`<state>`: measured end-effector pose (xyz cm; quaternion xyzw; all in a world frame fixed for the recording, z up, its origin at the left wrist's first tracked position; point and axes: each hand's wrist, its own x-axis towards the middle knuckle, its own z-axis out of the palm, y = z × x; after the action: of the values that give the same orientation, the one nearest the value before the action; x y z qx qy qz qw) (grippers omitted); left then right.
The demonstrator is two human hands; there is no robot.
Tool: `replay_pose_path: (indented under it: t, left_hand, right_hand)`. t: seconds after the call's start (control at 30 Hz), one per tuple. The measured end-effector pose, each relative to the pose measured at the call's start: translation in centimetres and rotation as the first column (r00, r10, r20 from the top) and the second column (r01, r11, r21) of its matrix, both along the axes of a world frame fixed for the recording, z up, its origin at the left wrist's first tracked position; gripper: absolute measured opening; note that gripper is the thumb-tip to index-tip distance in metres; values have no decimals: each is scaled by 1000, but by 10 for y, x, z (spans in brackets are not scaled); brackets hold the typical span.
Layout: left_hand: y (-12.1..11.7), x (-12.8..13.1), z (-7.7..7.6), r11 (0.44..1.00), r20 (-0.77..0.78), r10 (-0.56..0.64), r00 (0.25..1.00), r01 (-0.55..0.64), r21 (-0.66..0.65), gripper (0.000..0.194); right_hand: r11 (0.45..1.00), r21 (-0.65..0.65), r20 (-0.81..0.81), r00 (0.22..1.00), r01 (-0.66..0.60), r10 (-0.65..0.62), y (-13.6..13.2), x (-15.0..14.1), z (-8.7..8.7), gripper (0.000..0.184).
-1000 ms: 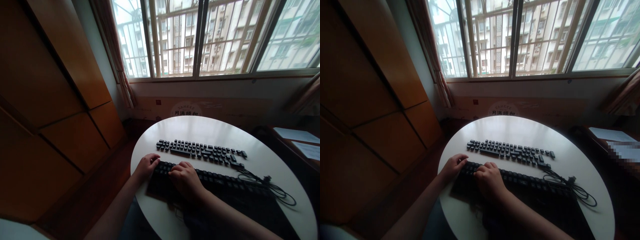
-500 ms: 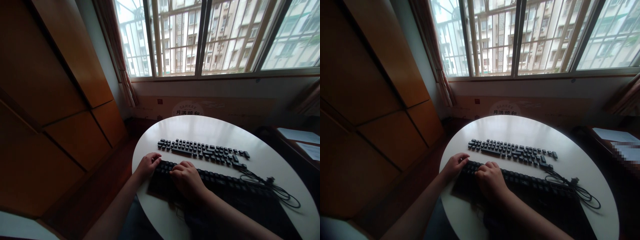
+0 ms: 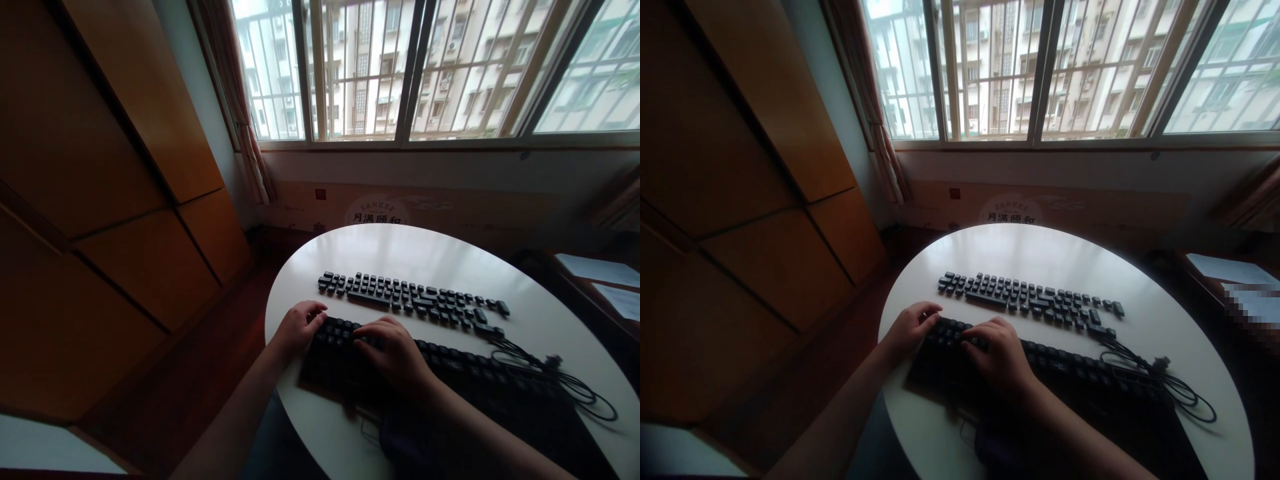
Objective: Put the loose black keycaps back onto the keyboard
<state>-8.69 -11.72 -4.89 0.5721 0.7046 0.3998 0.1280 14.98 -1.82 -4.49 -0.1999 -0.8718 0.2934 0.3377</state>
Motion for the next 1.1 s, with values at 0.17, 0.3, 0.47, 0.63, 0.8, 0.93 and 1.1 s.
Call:
replay_pose_path:
  t: [0.17,0.3,0.47,0.63,0.8,0.93,1.1]
  left_hand:
    - [-1,-2,-3,999,23,-33,999,33,-2,25]
    - [-2,-2,-2,999,20,-51,999,51,-7,25]
    - [-3,-1,-3,998,21,-64,998,64,-12,26]
    - [-5,-1,-2,998,2,-67,998,67,-18,26]
    - [-7,2,0,998,-15,-60,998,59,-9,26]
    - [-7,2,-1,998,-29,-56,998,56,1,25]
    - [-7,3,-1,999,-53,-54,997,54,5,24]
  right_hand:
    - [998,47,25,999,-49,48,-3,-4,-6,11]
    - [986,160,46,998,-47,40,-7,-6,-7,9]
    - [954,297,78,997,-47,25,-11,-6,-1,12]
    - [918,395,64,998,-35,10,-16,-7,4,19]
    - [913,404,54,998,-54,35,-18,-10,5,20]
    - [921,389,74,997,-28,-2,-18,-9,6,20]
    - [921,388,217,975,-41,-48,-17,-4,10,11]
